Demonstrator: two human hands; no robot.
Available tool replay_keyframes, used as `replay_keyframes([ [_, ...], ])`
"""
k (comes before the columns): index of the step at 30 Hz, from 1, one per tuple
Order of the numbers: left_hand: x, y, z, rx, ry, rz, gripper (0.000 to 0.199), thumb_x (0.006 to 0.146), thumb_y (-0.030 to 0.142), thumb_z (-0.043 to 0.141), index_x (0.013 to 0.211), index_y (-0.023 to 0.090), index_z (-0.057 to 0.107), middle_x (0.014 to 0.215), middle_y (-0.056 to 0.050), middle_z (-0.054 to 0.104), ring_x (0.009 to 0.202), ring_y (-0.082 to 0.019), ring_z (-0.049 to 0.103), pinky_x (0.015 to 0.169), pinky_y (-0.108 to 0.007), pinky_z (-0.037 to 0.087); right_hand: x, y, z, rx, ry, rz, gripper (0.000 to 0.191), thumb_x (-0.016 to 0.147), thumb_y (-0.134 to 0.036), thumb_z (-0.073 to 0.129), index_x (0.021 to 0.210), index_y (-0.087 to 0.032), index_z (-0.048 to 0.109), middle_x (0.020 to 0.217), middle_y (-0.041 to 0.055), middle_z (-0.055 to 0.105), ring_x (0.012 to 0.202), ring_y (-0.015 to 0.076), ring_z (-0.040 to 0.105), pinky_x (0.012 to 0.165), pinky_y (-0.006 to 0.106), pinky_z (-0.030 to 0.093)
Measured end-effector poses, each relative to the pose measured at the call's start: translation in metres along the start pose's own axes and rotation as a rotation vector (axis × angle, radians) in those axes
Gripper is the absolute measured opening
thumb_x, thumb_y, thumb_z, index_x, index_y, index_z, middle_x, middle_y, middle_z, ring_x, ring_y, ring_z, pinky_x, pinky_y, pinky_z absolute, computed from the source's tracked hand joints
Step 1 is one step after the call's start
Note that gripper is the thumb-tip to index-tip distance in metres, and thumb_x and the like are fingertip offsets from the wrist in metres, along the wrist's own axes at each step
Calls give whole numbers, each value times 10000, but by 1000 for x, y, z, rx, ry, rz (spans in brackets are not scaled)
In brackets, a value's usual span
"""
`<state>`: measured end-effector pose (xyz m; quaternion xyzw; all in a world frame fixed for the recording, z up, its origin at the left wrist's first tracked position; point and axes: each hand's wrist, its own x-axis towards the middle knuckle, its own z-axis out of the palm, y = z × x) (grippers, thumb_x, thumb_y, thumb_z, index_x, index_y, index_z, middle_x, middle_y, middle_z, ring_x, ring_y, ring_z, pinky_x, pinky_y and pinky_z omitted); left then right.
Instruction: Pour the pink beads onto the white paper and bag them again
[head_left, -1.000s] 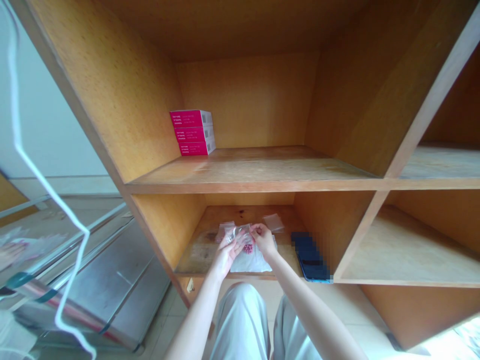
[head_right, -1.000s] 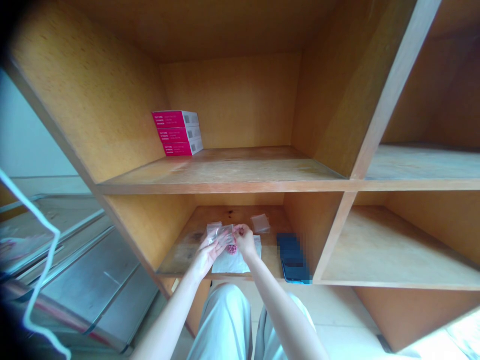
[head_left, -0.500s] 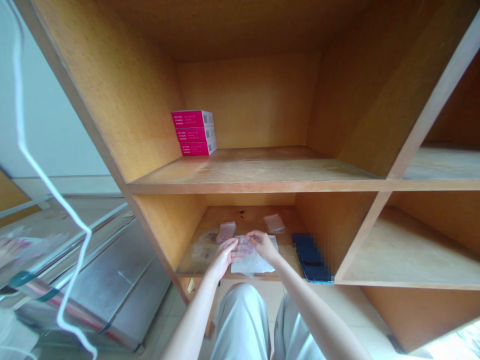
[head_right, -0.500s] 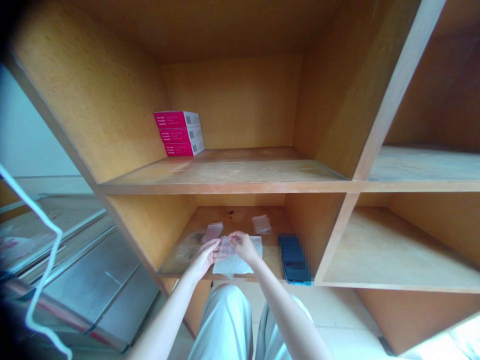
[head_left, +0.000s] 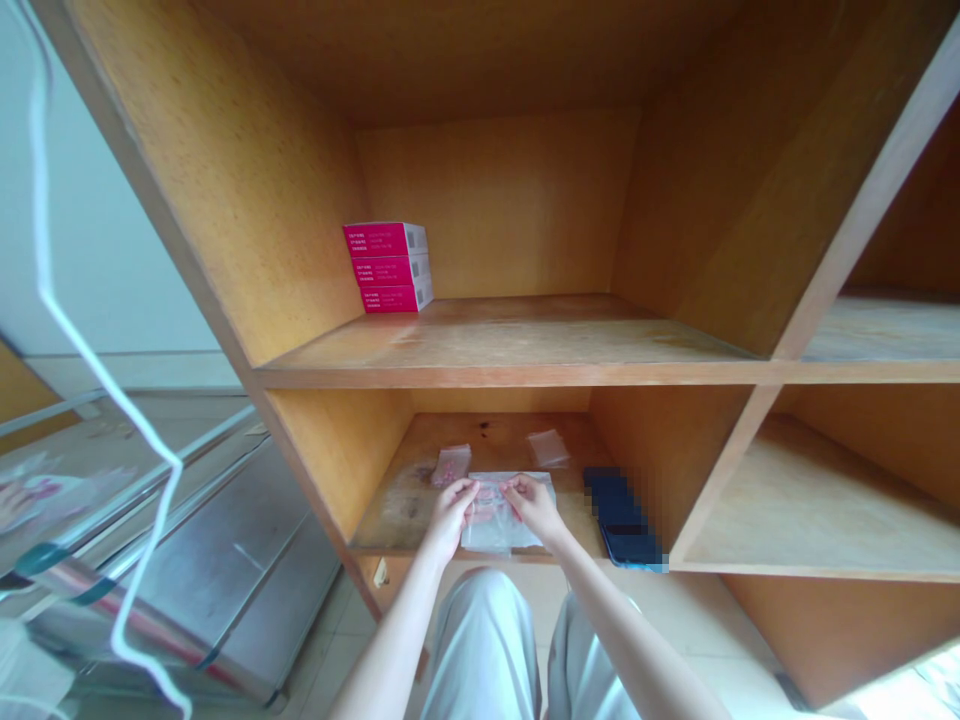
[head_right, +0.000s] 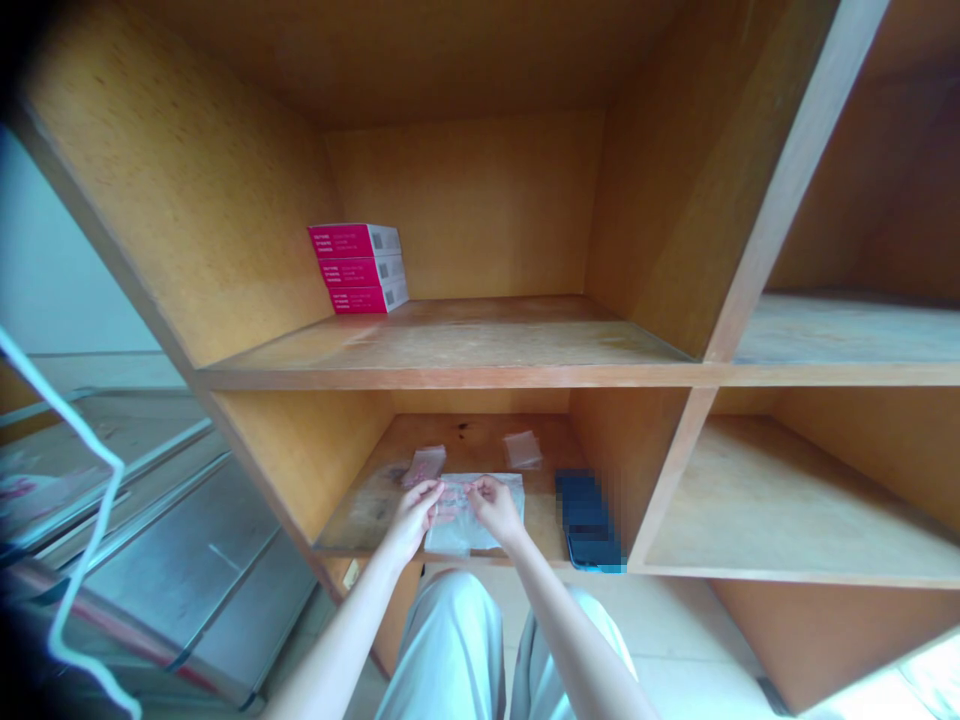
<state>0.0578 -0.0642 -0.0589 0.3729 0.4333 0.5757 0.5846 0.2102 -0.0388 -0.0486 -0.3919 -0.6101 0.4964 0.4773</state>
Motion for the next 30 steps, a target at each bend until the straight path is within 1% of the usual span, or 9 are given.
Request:
replay_keyframes([
  [5, -3, -5, 0, 31, -46, -4, 266, 659, 381, 650, 775, 162, 553, 742, -15, 628, 670, -138, 615, 629, -258, 485, -8, 8, -1, 89, 13, 66, 396, 675, -557, 543, 625, -171, 470, 383, -71, 386, 321, 57, 310, 347, 190, 228],
  [8, -3, -12, -1, 103, -25, 27, 246, 659, 377, 648, 719, 155, 559, 687, 1, 606, 654, -118, 589, 622, -217, 446, -11, 18, -1, 106, -1, 137, 393, 679, -559, 538, 628, -179, 452, 345, -87, 359, 280, 49, 264, 315, 184, 175],
  [11, -1, -16, -2, 141, -7, 50, 259, 656, 393, 642, 708, 152, 563, 681, 0, 601, 655, -117, 573, 618, -207, 418, -12, 27, 0, 119, 6, 174, 384, 677, -555, 540, 636, -185, 445, 341, -93, 358, 266, 46, 248, 298, 181, 159],
  [17, 3, -15, -5, 186, 11, 80, 253, 663, 392, 632, 688, 155, 545, 603, 33, 537, 557, -81, 502, 534, -177, 353, -8, 32, 6, 129, 32, 169, 370, 672, -538, 546, 618, -192, 430, 343, -95, 357, 264, 47, 246, 285, 183, 152],
  [20, 3, -16, -7, 220, 6, 98, 270, 670, 415, 618, 700, 156, 549, 603, 32, 536, 541, -81, 492, 519, -178, 343, -8, 31, 6, 126, 27, 162, 363, 678, -525, 549, 610, -191, 425, 343, -94, 367, 264, 43, 248, 283, 180, 163],
  [25, -1, -17, -9, 229, 21, 131, 300, 659, 447, 618, 694, 156, 555, 615, 19, 557, 570, -100, 517, 547, -192, 370, -11, 30, 5, 143, -7, 173, 347, 692, -517, 546, 655, -187, 449, 347, -97, 386, 241, 49, 269, 261, 179, 161],
  [30, -4, -18, -10, 218, 4, 131, 286, 676, 432, 611, 716, 152, 571, 645, 0, 594, 615, -118, 550, 598, -211, 400, -14, 29, 5, 202, -7, 162, 345, 697, -515, 551, 664, -186, 454, 329, -100, 382, 228, 53, 271, 254, 181, 157],
])
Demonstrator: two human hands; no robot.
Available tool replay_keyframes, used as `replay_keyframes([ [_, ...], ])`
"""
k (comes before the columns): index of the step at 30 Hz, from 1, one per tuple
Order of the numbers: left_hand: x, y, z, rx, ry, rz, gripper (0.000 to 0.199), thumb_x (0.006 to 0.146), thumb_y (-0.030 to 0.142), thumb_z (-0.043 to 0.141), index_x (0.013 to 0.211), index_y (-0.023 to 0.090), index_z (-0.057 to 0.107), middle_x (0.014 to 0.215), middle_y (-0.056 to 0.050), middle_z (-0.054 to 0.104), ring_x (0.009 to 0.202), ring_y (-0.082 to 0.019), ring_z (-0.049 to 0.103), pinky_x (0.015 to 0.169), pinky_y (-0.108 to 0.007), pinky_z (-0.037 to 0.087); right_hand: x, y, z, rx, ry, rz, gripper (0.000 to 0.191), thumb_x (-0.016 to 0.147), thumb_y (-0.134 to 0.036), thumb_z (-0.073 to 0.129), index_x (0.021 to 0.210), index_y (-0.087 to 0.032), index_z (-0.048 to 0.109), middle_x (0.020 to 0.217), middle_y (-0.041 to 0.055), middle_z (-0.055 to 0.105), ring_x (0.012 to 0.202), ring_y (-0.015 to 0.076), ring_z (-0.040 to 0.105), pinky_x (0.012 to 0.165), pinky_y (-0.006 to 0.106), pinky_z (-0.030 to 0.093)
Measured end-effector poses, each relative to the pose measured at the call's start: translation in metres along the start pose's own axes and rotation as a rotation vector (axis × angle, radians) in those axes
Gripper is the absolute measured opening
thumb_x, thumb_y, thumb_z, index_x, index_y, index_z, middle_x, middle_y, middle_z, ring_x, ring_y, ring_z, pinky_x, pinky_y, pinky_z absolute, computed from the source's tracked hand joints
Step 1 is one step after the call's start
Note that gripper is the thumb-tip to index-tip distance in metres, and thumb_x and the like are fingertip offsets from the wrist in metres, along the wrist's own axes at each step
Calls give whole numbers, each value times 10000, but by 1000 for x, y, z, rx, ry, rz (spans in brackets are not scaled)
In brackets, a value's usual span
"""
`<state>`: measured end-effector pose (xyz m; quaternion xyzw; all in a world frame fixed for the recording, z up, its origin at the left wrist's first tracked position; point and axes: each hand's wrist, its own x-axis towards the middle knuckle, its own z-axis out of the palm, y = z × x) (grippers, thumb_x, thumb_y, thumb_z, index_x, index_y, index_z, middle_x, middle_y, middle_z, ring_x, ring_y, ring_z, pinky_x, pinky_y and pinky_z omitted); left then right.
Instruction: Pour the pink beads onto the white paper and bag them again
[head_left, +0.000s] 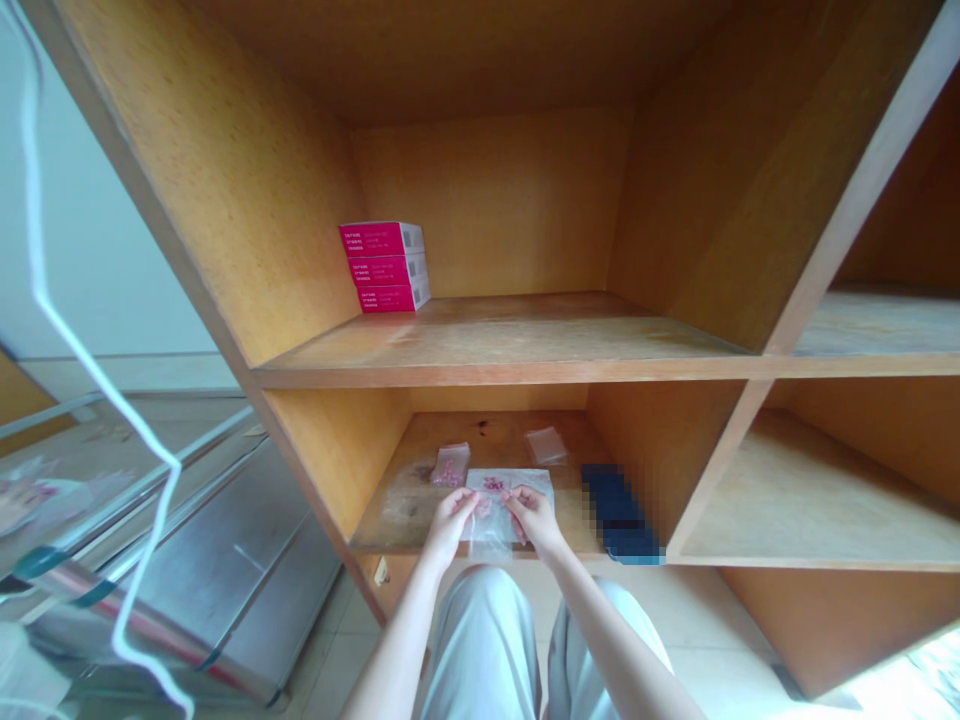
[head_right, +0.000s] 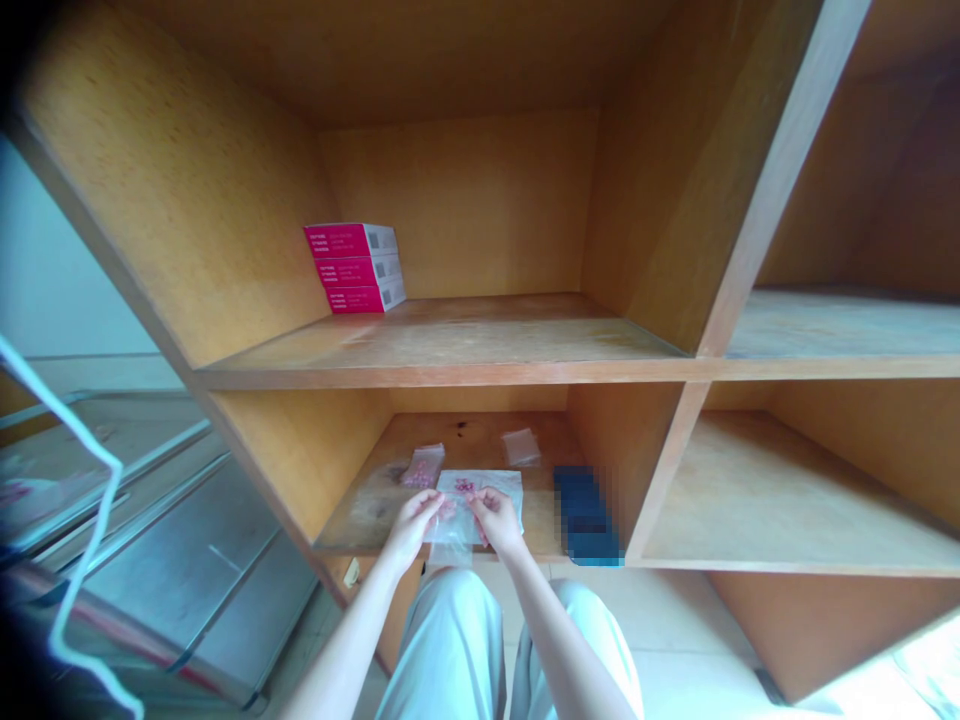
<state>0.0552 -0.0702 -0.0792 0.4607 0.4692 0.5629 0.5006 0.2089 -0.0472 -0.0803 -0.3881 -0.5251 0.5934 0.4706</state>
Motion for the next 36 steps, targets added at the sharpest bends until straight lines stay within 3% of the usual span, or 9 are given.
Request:
replay_keyframes([
  [11, -3, 1, 1, -3, -12, -6, 280, 670, 415, 620, 678, 139, 577, 637, -18, 614, 631, -139, 573, 638, -243, 429, -4, -2, -3, 34, -30, 13, 380, 666, -533, 581, 604, -188, 435, 314, -95, 372, 235, 40, 244, 280, 185, 126],
  [19, -5, 4, 0, -130, -51, -22, 197, 665, 327, 611, 610, 156, 528, 599, 11, 584, 595, -131, 572, 621, -250, 442, -6, -3, -3, 50, -49, 8, 357, 661, -497, 600, 613, -176, 451, 384, -90, 402, 255, 31, 262, 279, 179, 119],
  [26, -8, 13, 3, 63, -110, -27, 237, 660, 374, 638, 701, 144, 600, 666, -34, 639, 644, -144, 588, 649, -245, 435, -7, -3, -3, -10, -49, 12, 369, 665, -526, 578, 652, -172, 473, 374, -93, 395, 258, 36, 258, 285, 180, 136],
  [36, -8, 12, 3, 67, -111, -40, 300, 638, 427, 649, 723, 143, 603, 662, -35, 639, 645, -156, 597, 645, -247, 445, -7, -4, 0, -101, -117, -16, 372, 668, -537, 564, 657, -170, 507, 372, -96, 360, 267, 35, 238, 292, 181, 144],
])
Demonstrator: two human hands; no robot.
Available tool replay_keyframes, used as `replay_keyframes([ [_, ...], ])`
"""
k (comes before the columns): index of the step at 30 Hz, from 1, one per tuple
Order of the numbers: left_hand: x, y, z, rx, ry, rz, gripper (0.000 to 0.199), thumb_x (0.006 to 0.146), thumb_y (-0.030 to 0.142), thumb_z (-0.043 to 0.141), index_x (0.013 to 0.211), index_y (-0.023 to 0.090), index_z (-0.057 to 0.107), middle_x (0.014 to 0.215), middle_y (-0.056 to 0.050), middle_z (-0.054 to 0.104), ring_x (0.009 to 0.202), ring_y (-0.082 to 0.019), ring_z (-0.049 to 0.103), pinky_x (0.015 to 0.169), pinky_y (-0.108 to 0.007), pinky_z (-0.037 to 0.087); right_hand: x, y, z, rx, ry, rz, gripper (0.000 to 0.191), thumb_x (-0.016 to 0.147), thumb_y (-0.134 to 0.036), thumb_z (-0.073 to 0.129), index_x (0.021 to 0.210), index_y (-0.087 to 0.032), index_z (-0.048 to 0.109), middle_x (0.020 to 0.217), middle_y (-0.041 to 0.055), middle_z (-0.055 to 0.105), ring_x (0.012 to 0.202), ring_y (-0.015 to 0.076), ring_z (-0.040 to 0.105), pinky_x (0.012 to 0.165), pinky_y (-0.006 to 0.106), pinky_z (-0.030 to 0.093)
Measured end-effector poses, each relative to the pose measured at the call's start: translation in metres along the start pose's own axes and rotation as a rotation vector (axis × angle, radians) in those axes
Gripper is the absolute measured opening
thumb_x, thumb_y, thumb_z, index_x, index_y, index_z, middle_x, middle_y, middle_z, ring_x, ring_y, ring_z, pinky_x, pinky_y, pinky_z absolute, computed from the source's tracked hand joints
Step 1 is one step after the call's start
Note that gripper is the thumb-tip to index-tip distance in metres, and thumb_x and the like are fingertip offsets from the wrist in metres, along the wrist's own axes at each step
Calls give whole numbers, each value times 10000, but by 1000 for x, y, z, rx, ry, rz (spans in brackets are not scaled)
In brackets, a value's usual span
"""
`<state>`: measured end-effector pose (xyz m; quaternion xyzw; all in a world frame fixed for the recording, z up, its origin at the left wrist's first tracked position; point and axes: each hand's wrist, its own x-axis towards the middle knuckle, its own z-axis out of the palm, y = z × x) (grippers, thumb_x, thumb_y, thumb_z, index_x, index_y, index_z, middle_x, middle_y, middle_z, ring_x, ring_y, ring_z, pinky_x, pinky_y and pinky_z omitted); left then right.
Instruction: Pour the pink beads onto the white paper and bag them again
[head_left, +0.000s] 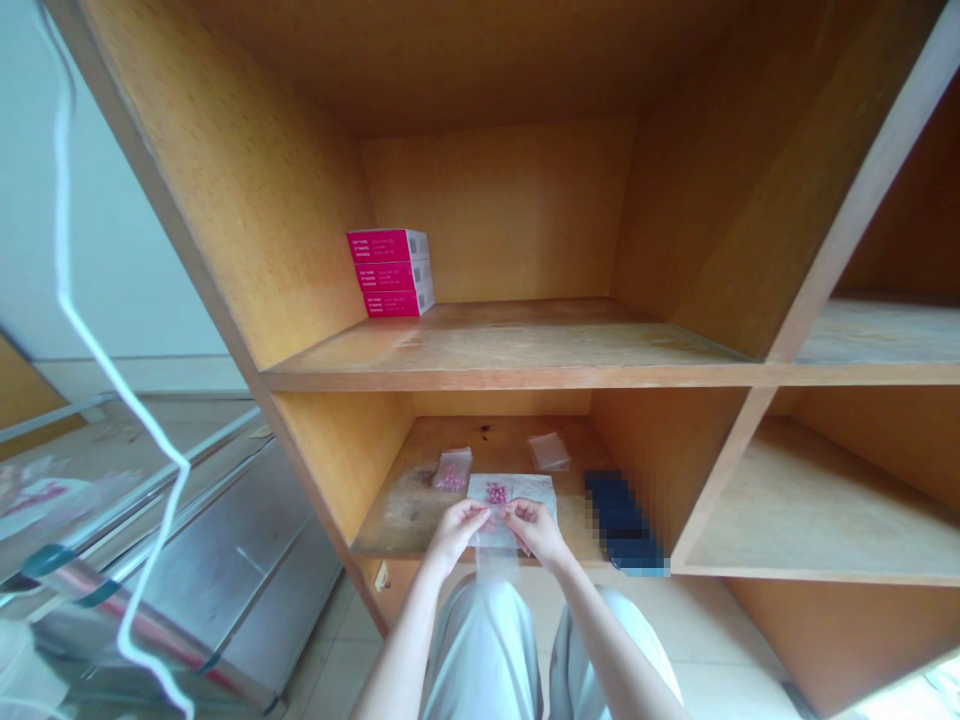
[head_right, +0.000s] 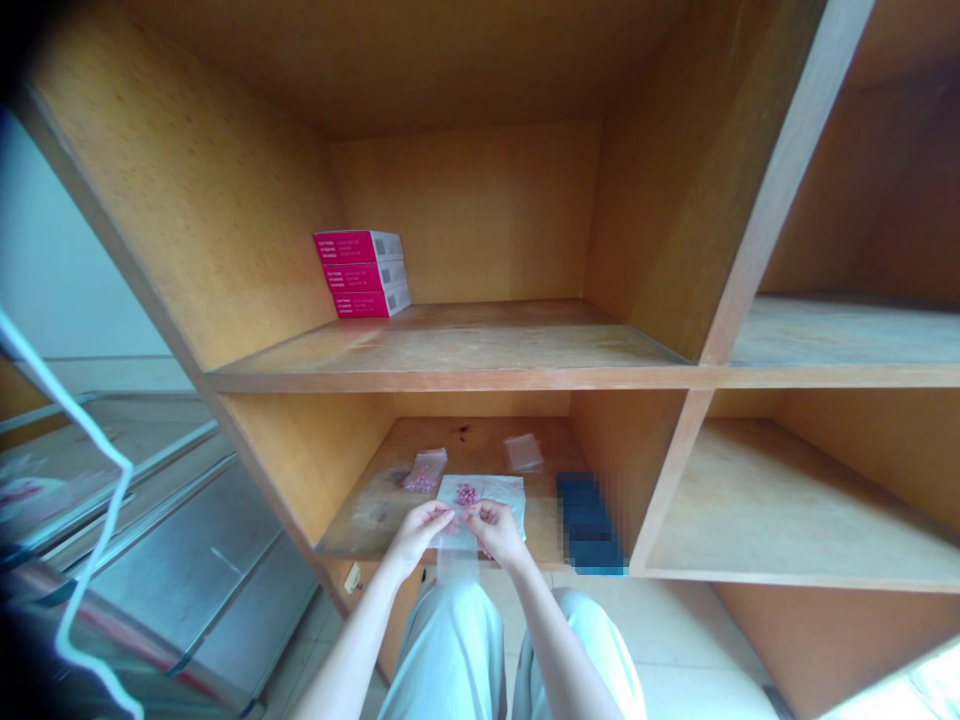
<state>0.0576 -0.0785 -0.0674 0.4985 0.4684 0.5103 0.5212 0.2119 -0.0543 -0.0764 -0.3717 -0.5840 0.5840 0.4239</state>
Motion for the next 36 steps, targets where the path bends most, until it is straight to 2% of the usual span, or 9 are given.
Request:
replay_keyframes([
  [8, -2, 1, 2, 53, -24, 61, 256, 677, 408, 618, 680, 154, 590, 652, -22, 609, 645, -138, 566, 634, -220, 421, 0, 2, 0, -18, 4, -18, 351, 686, -504, 559, 667, -153, 559, 355, -86, 354, 287, 38, 235, 306, 177, 169],
  [13, -1, 0, 5, 68, -30, 47, 265, 645, 395, 650, 746, 152, 618, 717, -34, 625, 678, -146, 562, 645, -224, 421, 0, 3, 0, -20, 7, -22, 354, 671, -502, 569, 681, -148, 581, 345, -87, 351, 290, 38, 227, 310, 175, 172],
  [21, 2, -8, 3, 76, -19, 64, 226, 657, 371, 642, 710, 152, 625, 672, -22, 628, 658, -145, 565, 639, -230, 415, -1, 1, 0, -18, 4, -15, 354, 658, -504, 585, 645, -151, 570, 351, -85, 353, 299, 37, 235, 317, 177, 173],
  [29, 3, -4, 2, 0, 12, 11, 253, 653, 380, 649, 741, 145, 620, 717, -41, 650, 683, -160, 592, 662, -256, 438, -1, 2, -4, 61, 12, -31, 386, 699, -523, 558, 573, -161, 513, 366, -68, 396, 286, 37, 261, 323, 183, 143],
  [36, 1, -3, 0, 8, 34, 20, 250, 656, 382, 650, 665, 134, 616, 653, -35, 647, 654, -152, 598, 660, -248, 438, -2, 3, -5, 67, 23, -38, 400, 710, -522, 552, 541, -162, 504, 342, -70, 380, 287, 42, 273, 327, 190, 148],
])
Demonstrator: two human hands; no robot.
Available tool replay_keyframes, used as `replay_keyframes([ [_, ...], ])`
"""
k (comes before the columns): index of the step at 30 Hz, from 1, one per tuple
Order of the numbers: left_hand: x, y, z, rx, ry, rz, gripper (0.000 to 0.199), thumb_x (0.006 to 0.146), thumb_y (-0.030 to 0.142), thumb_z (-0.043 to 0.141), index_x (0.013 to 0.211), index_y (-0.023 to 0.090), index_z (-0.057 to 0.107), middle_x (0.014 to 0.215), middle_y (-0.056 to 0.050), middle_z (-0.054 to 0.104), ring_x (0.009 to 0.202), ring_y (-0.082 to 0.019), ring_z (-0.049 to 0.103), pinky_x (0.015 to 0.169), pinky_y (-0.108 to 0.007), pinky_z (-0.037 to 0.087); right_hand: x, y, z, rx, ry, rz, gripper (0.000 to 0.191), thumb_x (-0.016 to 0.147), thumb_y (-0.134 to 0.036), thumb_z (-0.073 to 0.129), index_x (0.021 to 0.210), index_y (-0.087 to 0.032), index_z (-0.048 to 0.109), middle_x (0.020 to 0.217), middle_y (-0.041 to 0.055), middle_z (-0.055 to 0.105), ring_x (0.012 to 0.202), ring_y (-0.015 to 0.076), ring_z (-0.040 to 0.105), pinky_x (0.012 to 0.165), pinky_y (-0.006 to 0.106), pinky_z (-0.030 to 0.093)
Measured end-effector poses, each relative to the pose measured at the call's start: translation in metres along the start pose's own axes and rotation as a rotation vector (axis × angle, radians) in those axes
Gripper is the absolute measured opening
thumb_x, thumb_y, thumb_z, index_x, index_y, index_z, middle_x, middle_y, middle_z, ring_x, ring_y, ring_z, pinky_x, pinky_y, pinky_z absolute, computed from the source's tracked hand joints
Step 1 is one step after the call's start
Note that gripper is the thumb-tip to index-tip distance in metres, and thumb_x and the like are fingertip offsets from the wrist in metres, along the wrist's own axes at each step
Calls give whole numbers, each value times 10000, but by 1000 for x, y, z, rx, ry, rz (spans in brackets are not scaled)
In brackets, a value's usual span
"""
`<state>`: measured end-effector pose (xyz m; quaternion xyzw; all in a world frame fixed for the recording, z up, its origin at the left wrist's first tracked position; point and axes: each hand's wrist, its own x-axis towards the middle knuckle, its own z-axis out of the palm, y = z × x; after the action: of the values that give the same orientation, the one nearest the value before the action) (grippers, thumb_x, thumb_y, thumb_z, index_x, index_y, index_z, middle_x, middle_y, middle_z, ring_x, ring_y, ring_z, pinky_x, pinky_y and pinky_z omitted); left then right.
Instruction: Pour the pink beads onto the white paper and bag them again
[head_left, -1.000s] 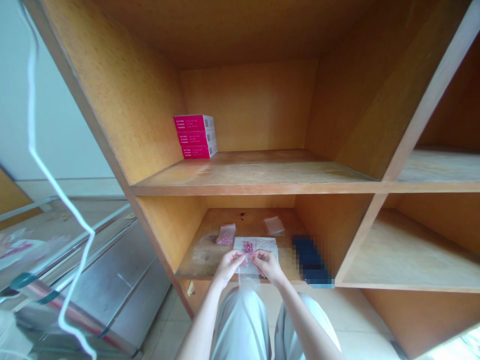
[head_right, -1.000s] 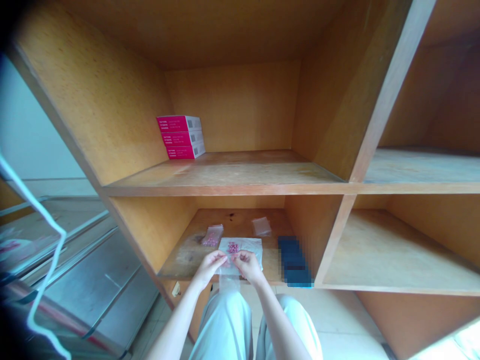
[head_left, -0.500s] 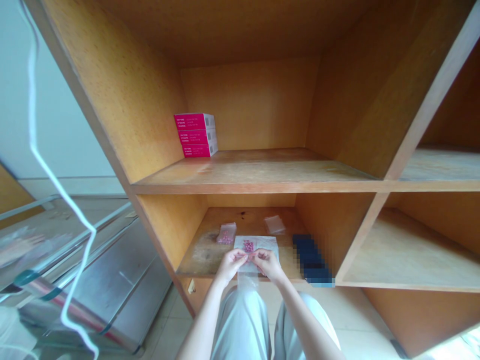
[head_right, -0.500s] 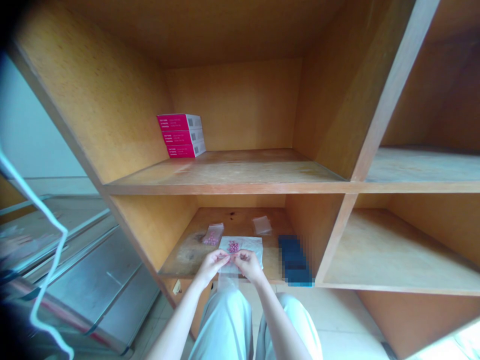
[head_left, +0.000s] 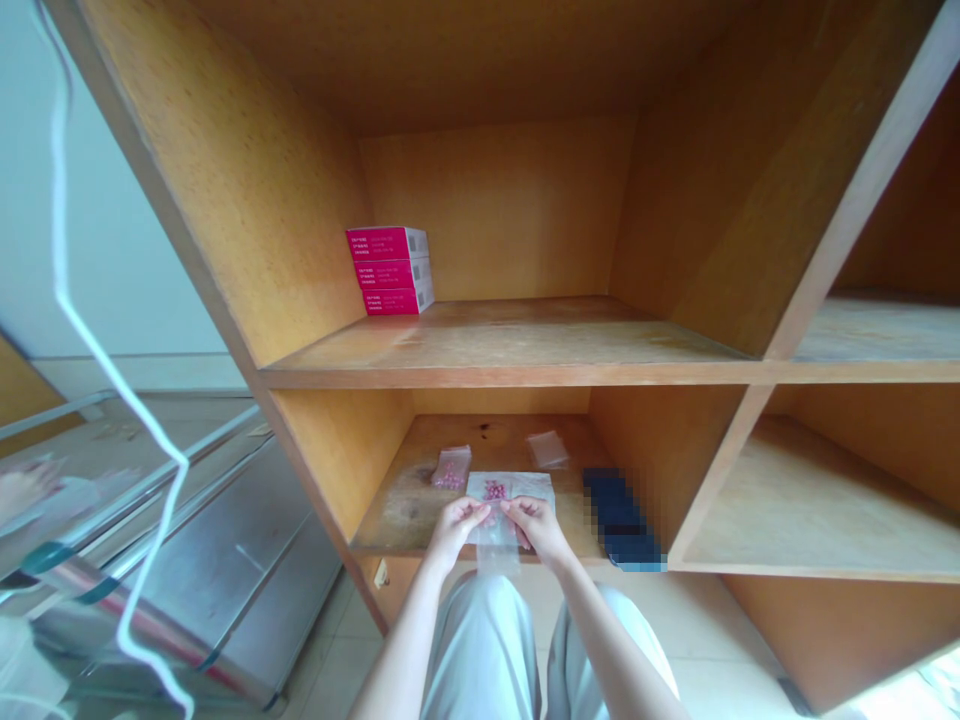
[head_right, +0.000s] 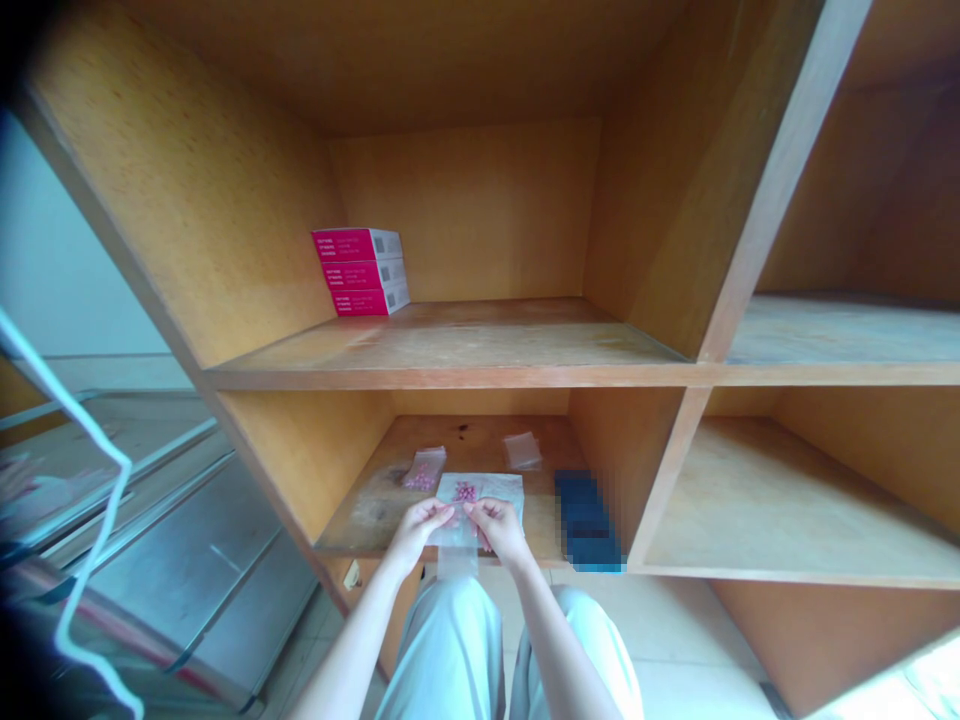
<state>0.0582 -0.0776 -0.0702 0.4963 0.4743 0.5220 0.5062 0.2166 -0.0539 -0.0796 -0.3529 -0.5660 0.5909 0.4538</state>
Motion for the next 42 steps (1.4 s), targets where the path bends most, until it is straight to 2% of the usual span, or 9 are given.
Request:
replay_keyframes([
  [7, -1, 4, 2, -68, -3, -23, 332, 696, 416, 605, 829, 115, 648, 810, -86, 682, 748, -183, 625, 730, -286, 459, 2, 3, 0, 59, 21, -11, 411, 718, -513, 549, 505, -167, 486, 317, -69, 379, 267, 42, 273, 316, 194, 141],
  [15, -1, 3, 0, -113, -30, -28, 306, 705, 380, 610, 829, 105, 667, 795, -96, 688, 741, -190, 630, 747, -302, 465, 1, 2, 0, 83, 52, -16, 401, 729, -486, 550, 498, -160, 512, 335, -62, 395, 265, 44, 289, 299, 190, 167],
  [19, 1, 0, 0, -179, 2, -21, 315, 694, 374, 623, 863, 111, 659, 842, -95, 683, 727, -187, 633, 743, -312, 473, 1, 0, 1, 91, 99, -27, 340, 710, -468, 578, 804, -148, 642, 425, -56, 481, 304, 49, 333, 316, 186, 233],
  [21, 3, -1, 0, -220, 45, -12, 326, 688, 378, 627, 893, 125, 648, 886, -90, 675, 732, -183, 633, 730, -308, 478, 0, -3, 1, 75, 144, -65, 432, 699, -450, 597, 1018, -159, 614, 483, -47, 536, 356, 65, 396, 364, 194, 309],
  [23, 4, -1, 0, -252, 91, -5, 340, 677, 387, 634, 902, 133, 640, 890, -86, 672, 728, -182, 633, 711, -304, 485, -2, -7, 2, 35, 190, -116, 469, 695, -436, 606, 1079, -168, 599, 605, -4, 622, 474, 105, 506, 469, 226, 407],
  [27, 5, -1, 0, -259, 144, -13, 386, 666, 405, 637, 928, 122, 625, 841, -97, 675, 700, -187, 636, 677, -300, 490, -4, -13, 3, -80, 174, -273, 299, 732, -416, 571, 882, -188, 693, 901, 72, 670, 854, 212, 589, 791, 337, 443],
  [33, 6, -3, -2, -296, 126, -21, 406, 663, 395, 647, 967, 129, 602, 860, -95, 670, 729, -185, 637, 676, -291, 493, -2, -14, 7, -133, 171, -318, 237, 746, -389, 561, 811, -212, 705, 884, 71, 678, 892, 220, 594, 852, 371, 422],
  [38, 7, -3, -2, -358, 146, -39, 411, 648, 404, 656, 953, 136, 592, 749, -70, 673, 691, -184, 640, 665, -300, 495, 19, -31, -6, -50, 284, -295, 296, 714, -402, 584, 903, -192, 674, 987, 90, 654, 942, 231, 583, 849, 385, 437],
  [42, 7, -3, -2, -359, 124, -45, 378, 648, 391, 657, 900, 117, 594, 721, -80, 674, 667, -189, 644, 692, -320, 490, 64, -39, -41, -59, 407, -319, 352, 645, -381, 638, 935, -181, 639, 1003, 91, 646, 958, 232, 582, 863, 397, 434],
])
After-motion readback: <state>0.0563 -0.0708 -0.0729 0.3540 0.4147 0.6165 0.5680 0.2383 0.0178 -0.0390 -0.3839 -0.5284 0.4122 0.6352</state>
